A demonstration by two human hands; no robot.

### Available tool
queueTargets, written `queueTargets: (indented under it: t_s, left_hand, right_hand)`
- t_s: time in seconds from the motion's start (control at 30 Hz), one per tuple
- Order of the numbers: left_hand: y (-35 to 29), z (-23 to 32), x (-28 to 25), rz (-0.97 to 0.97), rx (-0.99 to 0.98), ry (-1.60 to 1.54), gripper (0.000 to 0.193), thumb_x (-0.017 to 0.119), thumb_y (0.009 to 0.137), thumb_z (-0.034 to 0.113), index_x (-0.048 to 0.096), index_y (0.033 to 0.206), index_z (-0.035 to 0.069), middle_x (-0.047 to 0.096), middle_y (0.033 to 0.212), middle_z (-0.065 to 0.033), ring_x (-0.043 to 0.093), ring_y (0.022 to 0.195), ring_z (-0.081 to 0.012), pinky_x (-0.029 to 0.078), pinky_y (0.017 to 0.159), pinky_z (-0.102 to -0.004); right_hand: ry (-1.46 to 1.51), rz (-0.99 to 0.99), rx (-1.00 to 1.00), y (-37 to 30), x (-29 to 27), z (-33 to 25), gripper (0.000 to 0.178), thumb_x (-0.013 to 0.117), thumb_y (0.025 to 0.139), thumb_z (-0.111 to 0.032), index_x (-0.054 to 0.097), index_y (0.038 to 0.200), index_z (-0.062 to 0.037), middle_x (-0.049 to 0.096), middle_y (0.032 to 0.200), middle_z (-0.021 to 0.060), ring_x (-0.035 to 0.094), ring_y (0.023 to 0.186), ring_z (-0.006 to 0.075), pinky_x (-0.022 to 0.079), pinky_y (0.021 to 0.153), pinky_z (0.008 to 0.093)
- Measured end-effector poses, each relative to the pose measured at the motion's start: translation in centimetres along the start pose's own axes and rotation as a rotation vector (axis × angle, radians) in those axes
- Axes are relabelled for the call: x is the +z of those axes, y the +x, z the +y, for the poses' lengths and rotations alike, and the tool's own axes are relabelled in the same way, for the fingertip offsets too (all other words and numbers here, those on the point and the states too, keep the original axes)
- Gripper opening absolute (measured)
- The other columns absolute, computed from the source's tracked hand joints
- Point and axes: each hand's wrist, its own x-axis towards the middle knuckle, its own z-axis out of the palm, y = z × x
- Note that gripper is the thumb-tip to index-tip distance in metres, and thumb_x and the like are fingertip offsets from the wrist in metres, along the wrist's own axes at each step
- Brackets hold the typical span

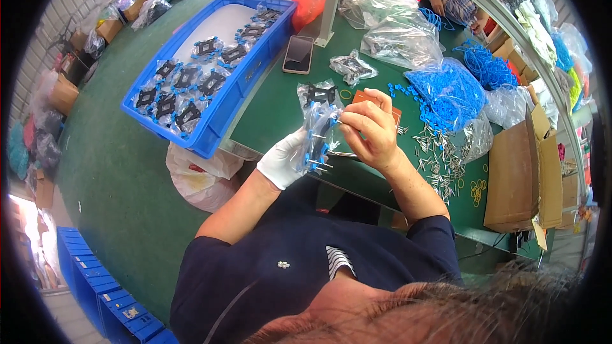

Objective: The person assembles small electronic components and places them into individual plastic bags by hand.

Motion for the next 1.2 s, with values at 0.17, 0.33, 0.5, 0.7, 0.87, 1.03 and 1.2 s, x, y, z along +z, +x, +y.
queueTargets:
  t_s: [0.17,0.33,0.5,0.7,0.87,1.03,1.2]
  left_hand:
    - [-0.1,0.1,2.2,0.074,0.071,0.058,0.052,0.057,0.103,0.017,0.044,0.153,0.008,0.059,0.142,-0.0070,0.061,0.124,-0.0192,0.051,0.103,-0.0372]
    - [-0.2,0.5,2.3,0.190,0.070,0.111,0.050,0.057,0.102,0.013,0.046,0.151,0.008,0.059,0.143,-0.0065,0.059,0.126,-0.0184,0.048,0.106,-0.0358]
    - [-0.2,0.6,3.3,0.238,0.157,0.241,0.050,0.057,0.102,0.012,0.046,0.150,0.008,0.059,0.141,-0.0061,0.058,0.126,-0.0191,0.047,0.107,-0.0355]
    - [0.0,0.8,2.2,0.353,0.241,0.252,0.051,0.058,0.101,0.011,0.046,0.150,0.007,0.060,0.138,-0.0055,0.057,0.126,-0.0190,0.043,0.110,-0.0355]
    - [-0.1,1.2,2.5,0.385,0.296,0.307,0.051,0.059,0.100,0.009,0.047,0.149,0.007,0.059,0.138,-0.0057,0.057,0.126,-0.0195,0.043,0.110,-0.0355]
    - [-0.4,1.2,2.3,0.365,0.278,0.263,0.050,0.057,0.101,0.011,0.046,0.150,0.007,0.059,0.138,-0.0059,0.059,0.123,-0.0198,0.046,0.107,-0.0360]
    - [-0.5,1.3,2.0,0.337,0.257,0.220,0.051,0.056,0.101,0.013,0.046,0.150,0.006,0.059,0.138,-0.0064,0.059,0.122,-0.0195,0.048,0.104,-0.0362]
  right_hand:
    - [0.000,-0.007,-0.004,0.0,0.3,0.3,0.022,0.078,0.079,-0.007,0.070,0.100,-0.0076,0.069,0.091,0.0042,0.067,0.083,0.0186,0.041,0.104,0.0467]
    - [-0.010,-0.017,0.000,-0.3,0.4,0.9,0.022,0.078,0.080,-0.007,0.070,0.100,-0.0074,0.068,0.091,0.0043,0.066,0.084,0.0187,0.040,0.104,0.0469]
    - [-0.018,0.097,0.113,-0.3,0.6,0.4,0.031,0.084,0.075,-0.019,0.069,0.099,-0.0079,0.067,0.098,0.0048,0.065,0.085,0.0226,0.041,0.102,0.0475]
    - [-0.045,-0.096,-0.177,0.1,0.0,-1.3,0.032,0.087,0.067,-0.026,0.070,0.092,-0.0157,0.060,0.089,-0.0002,0.061,0.083,0.0203,0.044,0.091,0.0459]
    - [-0.043,-0.171,-0.215,0.2,0.3,-1.3,0.040,0.088,0.062,-0.016,0.074,0.099,-0.0163,0.059,0.089,-0.0014,0.061,0.082,0.0186,0.045,0.090,0.0442]
    - [-0.066,-0.155,-0.262,0.4,0.6,-1.4,0.036,0.083,0.064,-0.014,0.072,0.099,-0.0163,0.056,0.089,-0.0014,0.059,0.079,0.0169,0.046,0.088,0.0409]
    - [-0.050,-0.165,-0.254,0.4,0.6,-1.5,0.035,0.082,0.065,-0.014,0.072,0.099,-0.0151,0.056,0.090,-0.0010,0.059,0.079,0.0166,0.047,0.089,0.0410]
